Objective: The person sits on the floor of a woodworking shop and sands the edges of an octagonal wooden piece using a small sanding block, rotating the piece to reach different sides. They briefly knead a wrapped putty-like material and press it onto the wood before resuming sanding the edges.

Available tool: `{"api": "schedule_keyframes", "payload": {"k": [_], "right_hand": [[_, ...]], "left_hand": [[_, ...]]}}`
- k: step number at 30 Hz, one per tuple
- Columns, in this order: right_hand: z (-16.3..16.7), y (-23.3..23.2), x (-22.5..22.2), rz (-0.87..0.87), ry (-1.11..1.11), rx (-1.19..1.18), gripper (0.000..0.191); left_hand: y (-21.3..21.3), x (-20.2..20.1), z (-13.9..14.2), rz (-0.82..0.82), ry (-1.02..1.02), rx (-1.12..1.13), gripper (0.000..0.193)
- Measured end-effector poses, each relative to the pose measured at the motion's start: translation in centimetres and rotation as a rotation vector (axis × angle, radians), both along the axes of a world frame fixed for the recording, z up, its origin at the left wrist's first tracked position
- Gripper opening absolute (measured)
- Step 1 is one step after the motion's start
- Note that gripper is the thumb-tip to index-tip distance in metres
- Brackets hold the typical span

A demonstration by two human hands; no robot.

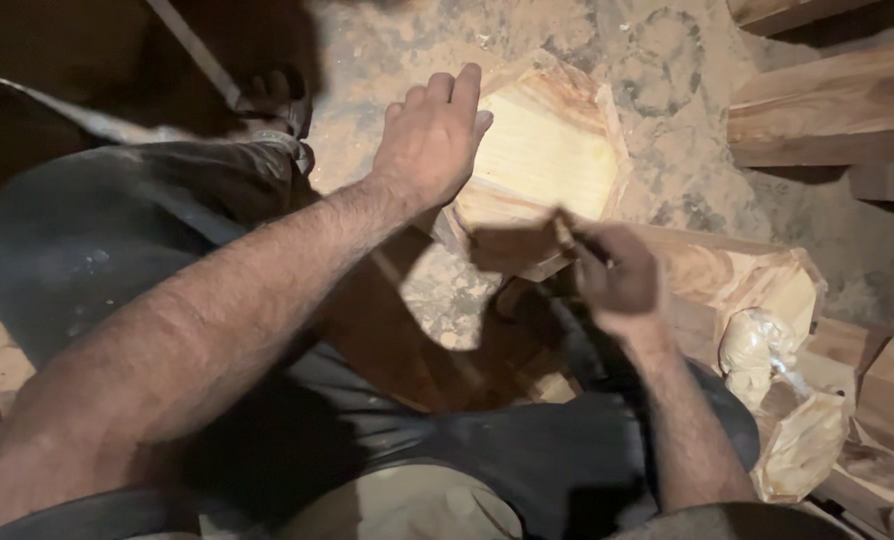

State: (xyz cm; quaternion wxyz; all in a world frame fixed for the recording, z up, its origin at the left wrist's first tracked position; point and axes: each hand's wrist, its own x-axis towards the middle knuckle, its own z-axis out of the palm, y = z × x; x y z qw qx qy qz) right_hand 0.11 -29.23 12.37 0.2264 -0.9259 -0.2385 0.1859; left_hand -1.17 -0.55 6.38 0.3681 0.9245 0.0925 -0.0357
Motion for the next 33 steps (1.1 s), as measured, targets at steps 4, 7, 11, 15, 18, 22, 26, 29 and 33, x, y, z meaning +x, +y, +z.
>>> {"api": "schedule_keyframes", "payload": {"k": [4,7,11,15,18,22,26,29,33], "right_hand": [[-1.1,-0.2,-2.3,0.152,-0.018,0.011,0.022],[-0.8,-1.1,-2.3,-0.037,0.112,0.276,0.028],[2.3,-4.0,1.3,-0.623,0.238,0.300,0.021],[2.4,-4.3,1.5,-0.724,0.630,0.412,0.025],[0.8,-3.7,0.3,-0.780,0.838,0.519,0.028],[0.2,-3.1,-0.3,-0.712,0.861,0.540,0.030],[2.0,-1.9,0.0,-0.748,0.843,0.470,0.034],[4.2,-1.7,0.5,-0.824,0.786,0.410,0.032],[6.2,-2.2,1.3,-0.838,0.590,0.508,0.031]], "left_hand": [[0.1,0.3,0.2,-0.023,0.028,-0.005,0.057],[0.2,0.3,0.0,-0.016,0.011,-0.013,0.056],[1.1,0.7,-1.0,-0.005,0.080,-0.150,0.048],[2.7,1.2,-2.6,0.041,-0.063,-0.245,0.039],[3.3,1.3,-3.4,0.039,-0.137,-0.321,0.038],[3.8,1.0,-4.2,0.106,0.084,-0.468,0.042],[4.5,1.3,-5.1,0.156,0.075,-0.595,0.040],[5.2,2.0,-5.8,0.172,-0.107,-0.645,0.039],[6.5,2.9,-5.6,0.267,-0.148,-0.641,0.035]]}}
